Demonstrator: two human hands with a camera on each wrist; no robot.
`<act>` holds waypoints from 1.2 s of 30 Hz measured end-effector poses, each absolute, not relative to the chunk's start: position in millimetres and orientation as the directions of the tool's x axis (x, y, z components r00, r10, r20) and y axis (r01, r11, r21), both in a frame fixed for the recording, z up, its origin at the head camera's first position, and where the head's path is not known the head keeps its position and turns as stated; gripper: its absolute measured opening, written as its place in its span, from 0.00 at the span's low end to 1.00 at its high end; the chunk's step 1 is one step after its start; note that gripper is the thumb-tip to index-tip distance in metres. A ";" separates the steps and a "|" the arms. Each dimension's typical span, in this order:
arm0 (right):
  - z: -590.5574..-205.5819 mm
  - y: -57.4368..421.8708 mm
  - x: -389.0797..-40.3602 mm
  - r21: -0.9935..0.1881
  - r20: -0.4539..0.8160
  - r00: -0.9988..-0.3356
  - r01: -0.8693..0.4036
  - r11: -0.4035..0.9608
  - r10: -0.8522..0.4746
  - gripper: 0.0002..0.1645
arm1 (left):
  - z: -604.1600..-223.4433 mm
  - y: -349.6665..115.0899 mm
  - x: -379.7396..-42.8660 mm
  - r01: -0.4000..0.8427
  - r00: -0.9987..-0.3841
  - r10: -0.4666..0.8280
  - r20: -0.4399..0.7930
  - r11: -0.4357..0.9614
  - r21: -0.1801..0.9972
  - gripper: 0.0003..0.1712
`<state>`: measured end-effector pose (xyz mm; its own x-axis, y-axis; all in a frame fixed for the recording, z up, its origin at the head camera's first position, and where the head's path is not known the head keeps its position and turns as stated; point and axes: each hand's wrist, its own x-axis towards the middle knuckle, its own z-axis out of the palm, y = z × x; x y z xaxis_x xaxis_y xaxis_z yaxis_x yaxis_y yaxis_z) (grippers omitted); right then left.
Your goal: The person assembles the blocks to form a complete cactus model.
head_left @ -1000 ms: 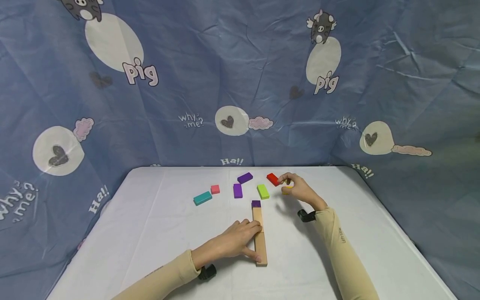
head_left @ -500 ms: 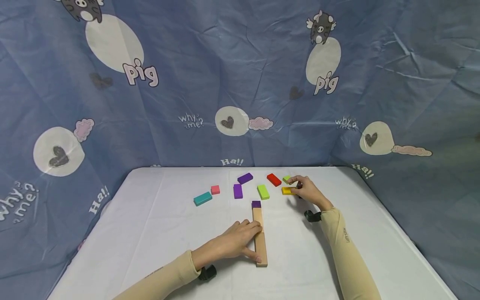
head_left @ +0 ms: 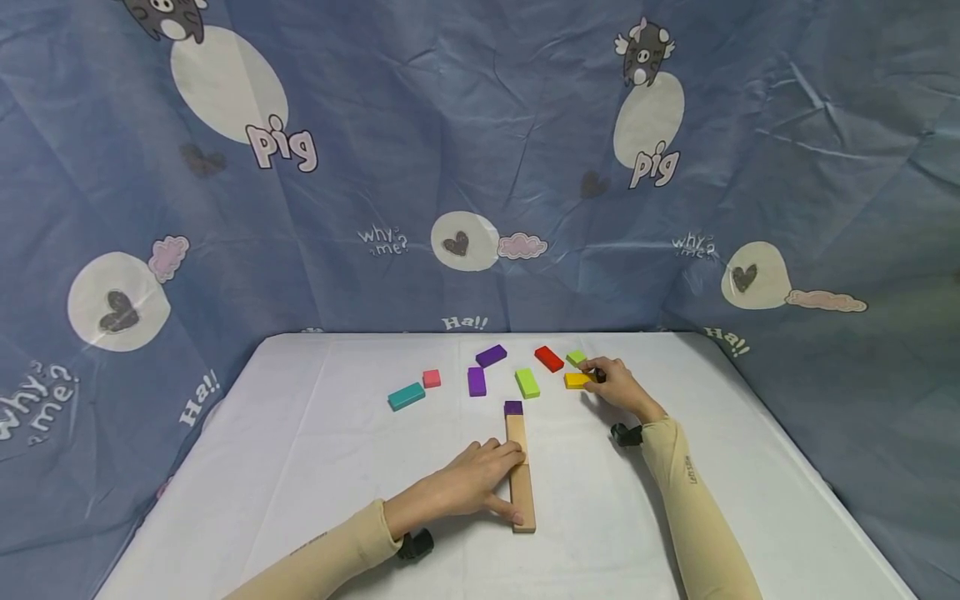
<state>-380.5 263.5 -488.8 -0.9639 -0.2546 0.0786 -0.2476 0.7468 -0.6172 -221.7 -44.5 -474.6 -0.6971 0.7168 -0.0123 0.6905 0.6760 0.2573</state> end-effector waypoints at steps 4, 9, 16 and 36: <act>-487.9 262.9 -380.5 -0.607 0.070 -0.966 -0.239 0.758 -0.249 0.20 | -475.0 -44.3 -222.1 0.689 -0.699 0.715 -0.009 0.676 0.260 0.52; -489.2 261.9 -381.9 -0.587 0.051 -0.970 -0.223 0.778 -0.240 0.19 | -475.5 -44.0 -222.1 0.691 -0.698 0.716 -0.008 0.676 0.257 0.52; -487.9 261.1 -380.8 -0.605 0.041 -0.961 -0.242 0.758 -0.274 0.17 | -475.4 -44.2 -222.0 0.691 -0.697 0.717 -0.012 0.677 0.253 0.52; -472.7 253.2 -373.1 -0.614 -0.110 -0.922 -0.231 0.755 -0.371 0.19 | -474.9 -44.3 -222.3 0.688 -0.699 0.715 -0.016 0.679 0.256 0.52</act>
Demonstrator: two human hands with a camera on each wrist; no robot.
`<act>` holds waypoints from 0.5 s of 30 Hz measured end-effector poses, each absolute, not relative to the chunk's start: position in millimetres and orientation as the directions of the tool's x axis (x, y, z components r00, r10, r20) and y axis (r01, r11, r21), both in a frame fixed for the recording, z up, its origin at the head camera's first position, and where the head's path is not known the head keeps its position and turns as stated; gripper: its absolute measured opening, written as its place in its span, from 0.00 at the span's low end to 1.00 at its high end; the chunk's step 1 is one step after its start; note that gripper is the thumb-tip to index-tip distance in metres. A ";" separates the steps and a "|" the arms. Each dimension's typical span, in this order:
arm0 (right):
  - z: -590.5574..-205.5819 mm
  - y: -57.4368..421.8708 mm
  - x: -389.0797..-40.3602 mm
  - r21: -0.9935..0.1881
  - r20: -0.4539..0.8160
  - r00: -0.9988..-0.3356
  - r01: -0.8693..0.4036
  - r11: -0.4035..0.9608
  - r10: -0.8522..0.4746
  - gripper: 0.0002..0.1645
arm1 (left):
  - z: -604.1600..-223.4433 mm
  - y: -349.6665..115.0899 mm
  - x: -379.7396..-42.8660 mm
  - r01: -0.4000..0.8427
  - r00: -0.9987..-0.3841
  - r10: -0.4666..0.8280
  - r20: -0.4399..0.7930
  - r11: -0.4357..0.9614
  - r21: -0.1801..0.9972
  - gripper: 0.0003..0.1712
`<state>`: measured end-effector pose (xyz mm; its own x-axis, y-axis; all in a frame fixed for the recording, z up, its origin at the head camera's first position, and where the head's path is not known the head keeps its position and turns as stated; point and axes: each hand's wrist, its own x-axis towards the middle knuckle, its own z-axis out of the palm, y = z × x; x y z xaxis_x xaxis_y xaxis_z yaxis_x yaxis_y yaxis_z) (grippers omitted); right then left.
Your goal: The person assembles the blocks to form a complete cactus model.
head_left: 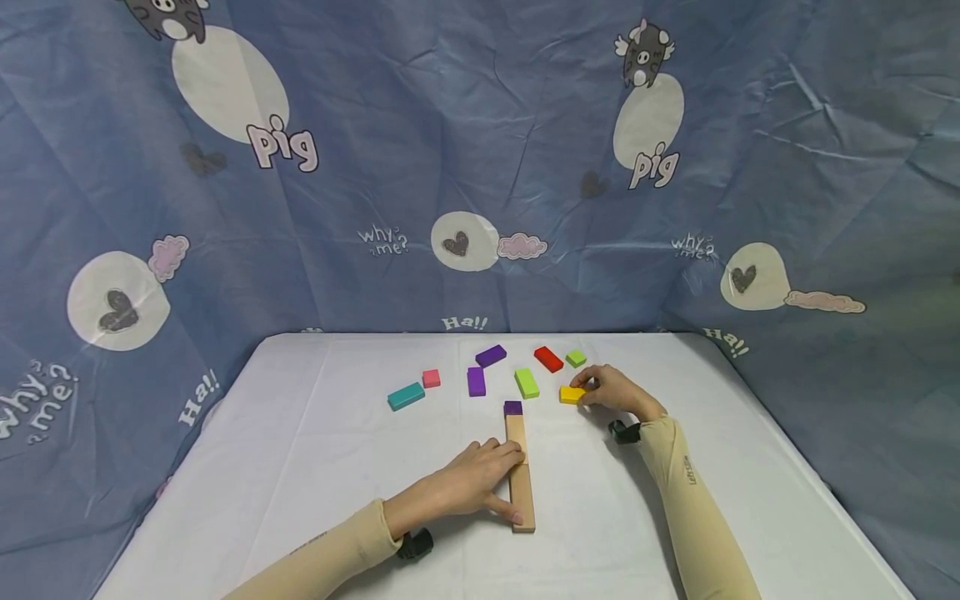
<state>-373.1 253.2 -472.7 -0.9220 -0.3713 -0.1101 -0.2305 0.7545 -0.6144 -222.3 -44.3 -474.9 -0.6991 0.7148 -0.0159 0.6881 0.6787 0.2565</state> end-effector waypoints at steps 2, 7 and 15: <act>-471.8 250.9 -372.8 -0.614 -0.137 -0.918 -0.217 0.759 -0.373 0.19 | -475.3 -44.4 -222.5 0.687 -0.700 0.714 -0.016 0.679 0.257 0.52; -469.1 245.5 -371.1 -0.608 -0.179 -0.890 -0.235 0.758 -0.419 0.19 | -476.0 -44.6 -222.9 0.684 -0.701 0.713 -0.021 0.681 0.262 0.52; -466.3 233.4 -363.7 -0.611 -0.207 -0.852 -0.271 0.743 -0.481 0.19 | -476.2 -44.3 -223.6 0.683 -0.702 0.712 -0.027 0.683 0.259 0.52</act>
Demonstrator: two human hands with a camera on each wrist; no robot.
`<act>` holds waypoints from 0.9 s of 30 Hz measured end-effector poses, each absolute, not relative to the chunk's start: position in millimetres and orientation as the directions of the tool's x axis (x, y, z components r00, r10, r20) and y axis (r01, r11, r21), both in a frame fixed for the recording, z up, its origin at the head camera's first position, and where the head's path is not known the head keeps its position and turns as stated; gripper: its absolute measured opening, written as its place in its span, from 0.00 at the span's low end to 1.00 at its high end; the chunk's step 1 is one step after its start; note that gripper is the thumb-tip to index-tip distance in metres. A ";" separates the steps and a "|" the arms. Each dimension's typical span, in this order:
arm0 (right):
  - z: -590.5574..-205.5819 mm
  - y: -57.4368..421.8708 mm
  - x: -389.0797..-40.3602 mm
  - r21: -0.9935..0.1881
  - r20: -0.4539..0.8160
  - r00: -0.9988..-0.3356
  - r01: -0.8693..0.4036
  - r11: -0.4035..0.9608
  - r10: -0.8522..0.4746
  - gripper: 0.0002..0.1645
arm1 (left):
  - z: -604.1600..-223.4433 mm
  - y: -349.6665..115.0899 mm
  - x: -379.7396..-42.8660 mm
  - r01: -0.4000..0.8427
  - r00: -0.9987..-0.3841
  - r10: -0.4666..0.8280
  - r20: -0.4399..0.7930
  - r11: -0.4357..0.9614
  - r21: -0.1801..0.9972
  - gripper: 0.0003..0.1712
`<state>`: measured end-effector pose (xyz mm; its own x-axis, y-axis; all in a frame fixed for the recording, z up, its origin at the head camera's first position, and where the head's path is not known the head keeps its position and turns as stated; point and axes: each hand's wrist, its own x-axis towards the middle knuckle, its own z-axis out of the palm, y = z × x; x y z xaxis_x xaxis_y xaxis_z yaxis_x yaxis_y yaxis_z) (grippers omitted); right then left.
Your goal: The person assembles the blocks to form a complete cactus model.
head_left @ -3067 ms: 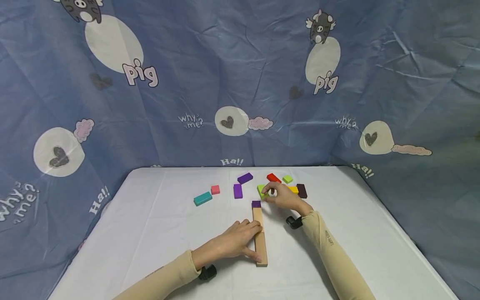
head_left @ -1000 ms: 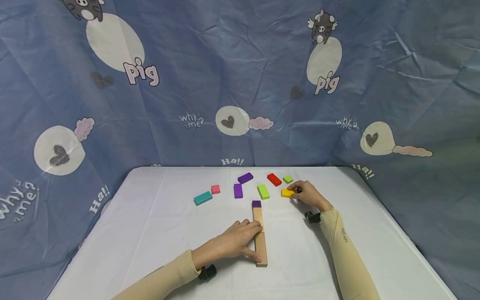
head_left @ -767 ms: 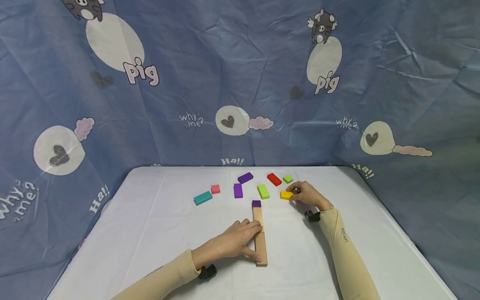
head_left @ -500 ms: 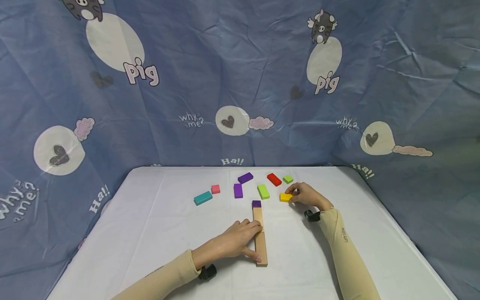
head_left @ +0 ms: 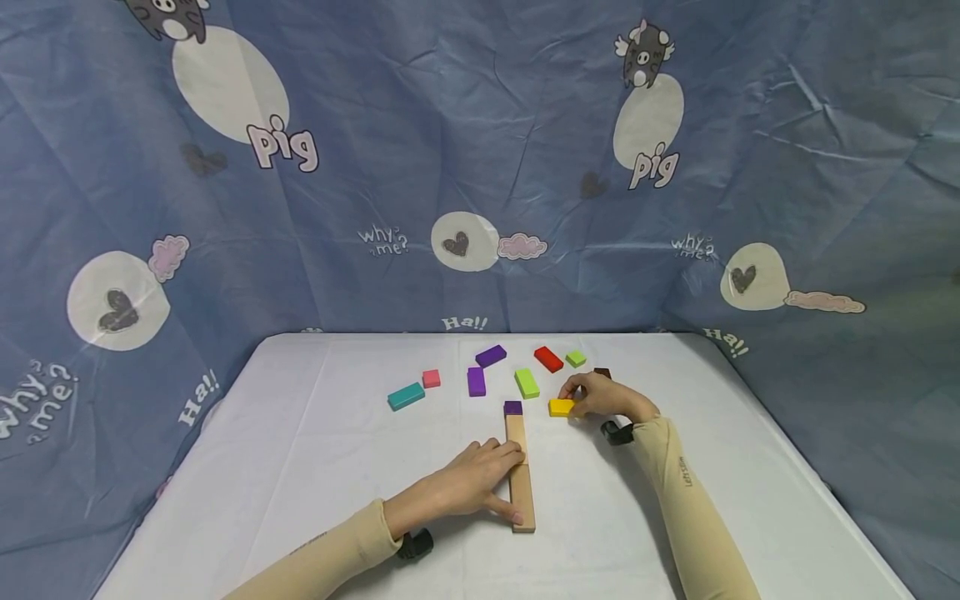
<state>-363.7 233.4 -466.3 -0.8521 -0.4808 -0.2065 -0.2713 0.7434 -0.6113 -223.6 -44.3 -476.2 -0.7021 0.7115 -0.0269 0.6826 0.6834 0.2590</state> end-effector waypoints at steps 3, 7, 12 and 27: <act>-465.8 228.9 -360.7 -0.624 -0.212 -0.838 -0.279 0.730 -0.502 0.19 | -476.2 -44.1 -223.8 0.677 -0.706 0.708 -0.036 0.688 0.262 0.52; -464.7 223.1 -357.7 -0.631 -0.199 -0.808 -0.327 0.703 -0.555 0.19 | -476.2 -43.7 -223.6 0.668 -0.710 0.702 -0.049 0.694 0.268 0.52; -462.2 213.5 -354.6 -0.617 -0.216 -0.790 -0.345 0.707 -0.574 0.19 | -474.7 -43.7 -222.9 0.666 -0.713 0.700 -0.053 0.698 0.264 0.52; -464.6 198.5 -350.8 -0.604 -0.233 -0.758 -0.378 0.702 -0.609 0.17 | -476.0 -44.1 -223.4 0.688 -0.702 0.712 -0.024 0.686 0.235 0.52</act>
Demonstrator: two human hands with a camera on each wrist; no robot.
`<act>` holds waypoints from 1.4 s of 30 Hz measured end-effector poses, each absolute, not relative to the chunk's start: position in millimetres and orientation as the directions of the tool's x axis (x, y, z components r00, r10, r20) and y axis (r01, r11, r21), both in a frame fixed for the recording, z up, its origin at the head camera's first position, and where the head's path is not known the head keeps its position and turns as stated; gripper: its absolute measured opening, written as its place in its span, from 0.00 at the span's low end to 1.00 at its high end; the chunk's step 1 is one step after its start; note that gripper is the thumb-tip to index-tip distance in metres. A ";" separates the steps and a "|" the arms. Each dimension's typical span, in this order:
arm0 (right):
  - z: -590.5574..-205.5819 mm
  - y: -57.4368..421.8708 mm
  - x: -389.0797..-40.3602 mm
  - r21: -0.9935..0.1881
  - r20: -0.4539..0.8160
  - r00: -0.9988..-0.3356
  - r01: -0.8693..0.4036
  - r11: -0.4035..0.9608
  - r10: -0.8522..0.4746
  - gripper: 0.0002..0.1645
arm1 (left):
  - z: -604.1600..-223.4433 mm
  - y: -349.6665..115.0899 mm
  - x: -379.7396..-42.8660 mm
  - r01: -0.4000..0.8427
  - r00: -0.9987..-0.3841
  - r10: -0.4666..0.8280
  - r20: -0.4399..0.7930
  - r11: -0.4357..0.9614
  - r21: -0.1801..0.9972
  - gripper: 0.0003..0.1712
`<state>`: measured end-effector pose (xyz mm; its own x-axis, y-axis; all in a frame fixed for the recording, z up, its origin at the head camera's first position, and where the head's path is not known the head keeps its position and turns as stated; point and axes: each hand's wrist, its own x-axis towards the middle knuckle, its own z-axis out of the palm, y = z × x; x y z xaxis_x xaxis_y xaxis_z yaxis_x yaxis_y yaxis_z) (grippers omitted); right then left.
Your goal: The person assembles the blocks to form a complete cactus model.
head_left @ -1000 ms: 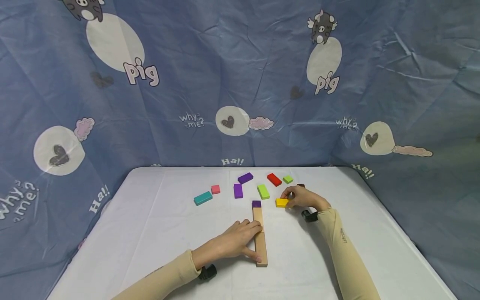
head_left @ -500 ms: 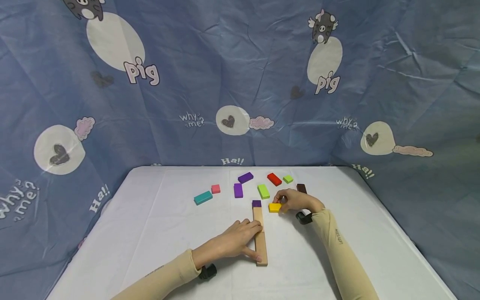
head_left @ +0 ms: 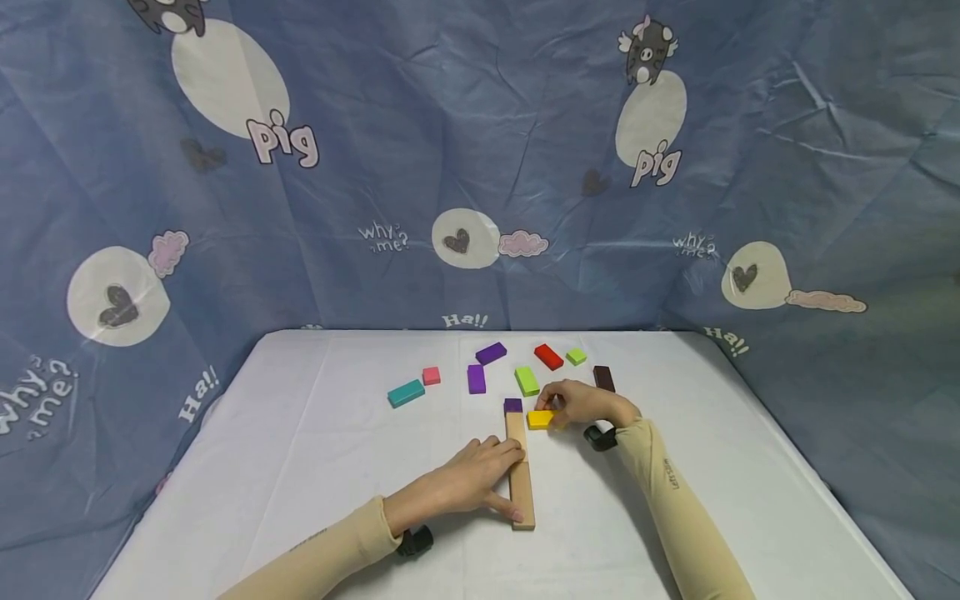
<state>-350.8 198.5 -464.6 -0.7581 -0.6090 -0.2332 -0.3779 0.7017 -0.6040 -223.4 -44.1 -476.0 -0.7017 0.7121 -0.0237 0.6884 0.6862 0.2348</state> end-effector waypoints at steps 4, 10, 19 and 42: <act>-463.1 195.7 -350.0 -0.602 -0.221 -0.747 -0.401 0.690 -0.627 0.17 | -476.2 -44.2 -224.5 0.700 -0.697 0.717 -0.007 0.683 0.210 0.52; -463.4 191.9 -347.9 -0.612 -0.238 -0.746 -0.382 0.693 -0.622 0.18 | -475.7 -44.8 -224.3 0.718 -0.684 0.730 0.009 0.670 0.190 0.51; -462.9 190.3 -346.8 -0.622 -0.248 -0.752 -0.360 0.696 -0.611 0.18 | -473.7 -44.8 -223.8 0.715 -0.686 0.728 0.009 0.672 0.195 0.51; -445.9 218.1 -351.1 -0.695 -0.066 -0.809 -0.383 0.609 -0.584 0.18 | -474.0 -44.8 -222.7 0.703 -0.690 0.724 -0.008 0.673 0.229 0.52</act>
